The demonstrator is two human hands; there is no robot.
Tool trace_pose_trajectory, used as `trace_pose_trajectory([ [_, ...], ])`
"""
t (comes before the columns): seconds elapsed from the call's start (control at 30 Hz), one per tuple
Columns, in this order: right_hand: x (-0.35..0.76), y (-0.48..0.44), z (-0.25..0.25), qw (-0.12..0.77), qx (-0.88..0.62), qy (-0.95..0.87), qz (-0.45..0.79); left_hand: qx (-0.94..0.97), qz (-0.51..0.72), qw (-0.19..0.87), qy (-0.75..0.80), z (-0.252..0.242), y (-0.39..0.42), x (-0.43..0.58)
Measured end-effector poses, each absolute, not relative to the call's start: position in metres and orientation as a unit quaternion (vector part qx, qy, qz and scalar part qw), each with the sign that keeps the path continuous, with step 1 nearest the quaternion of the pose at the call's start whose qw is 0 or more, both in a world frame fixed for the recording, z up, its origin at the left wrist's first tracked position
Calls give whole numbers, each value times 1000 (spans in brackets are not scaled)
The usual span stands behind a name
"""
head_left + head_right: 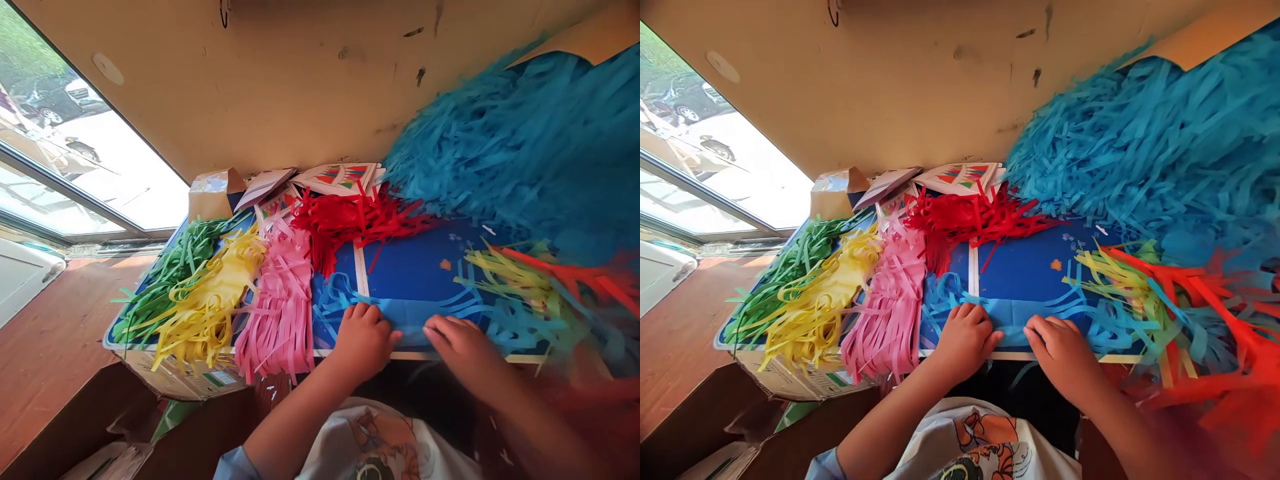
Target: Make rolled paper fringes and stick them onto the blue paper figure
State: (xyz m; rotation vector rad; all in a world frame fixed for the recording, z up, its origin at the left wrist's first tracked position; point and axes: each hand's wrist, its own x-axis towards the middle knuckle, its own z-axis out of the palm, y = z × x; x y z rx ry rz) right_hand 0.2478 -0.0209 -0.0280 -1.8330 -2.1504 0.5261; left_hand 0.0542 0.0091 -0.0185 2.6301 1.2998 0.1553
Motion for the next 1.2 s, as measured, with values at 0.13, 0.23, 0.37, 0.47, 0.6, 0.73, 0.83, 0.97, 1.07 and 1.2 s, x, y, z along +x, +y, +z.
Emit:
trace_pose_trajectory([
  [0.13, 245, -1, -19, 19, -681, -705, 195, 881, 37, 97, 463, -12, 18, 64],
  [0.23, 243, 10, -17, -28, -682, -710, 173, 878, 21, 91, 470, -10, 25, 67],
  [0.37, 244, 18, -14, -45, -670, -723, 161, 871, -10, 88, 483, -12, 33, 72],
  [0.47, 249, 19, -11, -5, -648, -726, 231, 882, -5, 90, 463, -11, 33, 72],
  [0.6, 257, 13, -10, 75, -599, -725, 332, 893, 71, 178, 407, 0, 29, 67],
  [0.73, 260, 10, -12, 85, -612, -701, 356, 850, 55, 379, 362, 8, 31, 64],
  [0.83, 259, 9, -14, 80, -622, -694, 353, 823, -2, 419, 384, 9, 35, 66],
  [0.97, 257, 7, -15, 61, -632, -696, 334, 850, -13, 339, 404, 9, 30, 67],
  [1.07, 254, 3, -13, 42, -643, -695, 320, 864, -8, 250, 436, 7, 19, 66],
  [1.2, 251, 0, -9, 8, -649, -697, 305, 861, -11, 149, 486, -5, 5, 69],
])
